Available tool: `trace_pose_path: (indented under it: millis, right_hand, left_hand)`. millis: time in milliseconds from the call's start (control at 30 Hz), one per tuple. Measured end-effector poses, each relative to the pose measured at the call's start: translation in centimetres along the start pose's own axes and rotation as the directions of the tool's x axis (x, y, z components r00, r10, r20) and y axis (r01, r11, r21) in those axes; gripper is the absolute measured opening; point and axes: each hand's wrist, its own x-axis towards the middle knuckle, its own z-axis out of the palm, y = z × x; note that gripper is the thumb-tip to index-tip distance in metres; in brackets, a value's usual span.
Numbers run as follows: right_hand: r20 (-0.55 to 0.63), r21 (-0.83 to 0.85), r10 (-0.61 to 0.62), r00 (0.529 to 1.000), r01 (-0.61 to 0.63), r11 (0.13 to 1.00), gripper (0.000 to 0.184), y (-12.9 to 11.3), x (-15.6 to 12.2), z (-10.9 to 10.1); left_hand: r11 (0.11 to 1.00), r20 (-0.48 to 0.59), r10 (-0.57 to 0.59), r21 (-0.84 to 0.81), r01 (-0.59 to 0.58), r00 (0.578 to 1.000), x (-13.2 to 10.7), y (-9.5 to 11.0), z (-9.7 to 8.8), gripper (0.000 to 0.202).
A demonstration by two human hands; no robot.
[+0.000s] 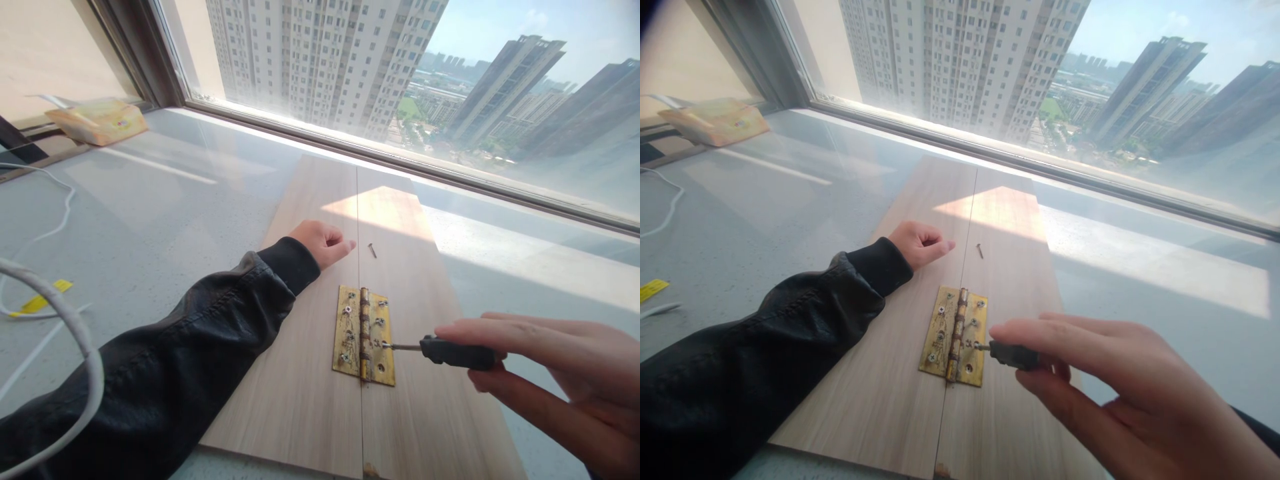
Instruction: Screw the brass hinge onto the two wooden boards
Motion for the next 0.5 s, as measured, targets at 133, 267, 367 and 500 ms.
trace_pose_path:
  millis: [133,267,367,500]
  right_hand:
    - [0.091,-0.097,-0.023,0.996,0.032,0.995,0.027,0.8,-0.3,-0.1]
    - [0.074,-0.146,-0.028,0.997,0.039,0.989,0.017,0.6,0.1,0.1]
    - [0.062,-0.139,-0.018,0.998,0.027,0.99,0.013,0.1,0.4,0.2]
    - [0.051,-0.169,-0.023,0.998,0.031,0.985,0.012,-0.4,0.7,0.4]
  left_hand:
    - [1.0,0.009,0.001,-0.001,-0.001,1.0,0.0,0.0,-0.1,0.041]
    - [1.0,0.018,0.002,0.009,-0.002,1.0,0.0,0.1,-0.1,0.041]
    - [1.0,0.02,0.003,0.016,-0.004,1.0,-0.1,0.1,-0.1,0.041]
    - [1.0,0.022,-0.001,0.015,0.001,1.0,-0.1,0.1,-0.1,0.041]
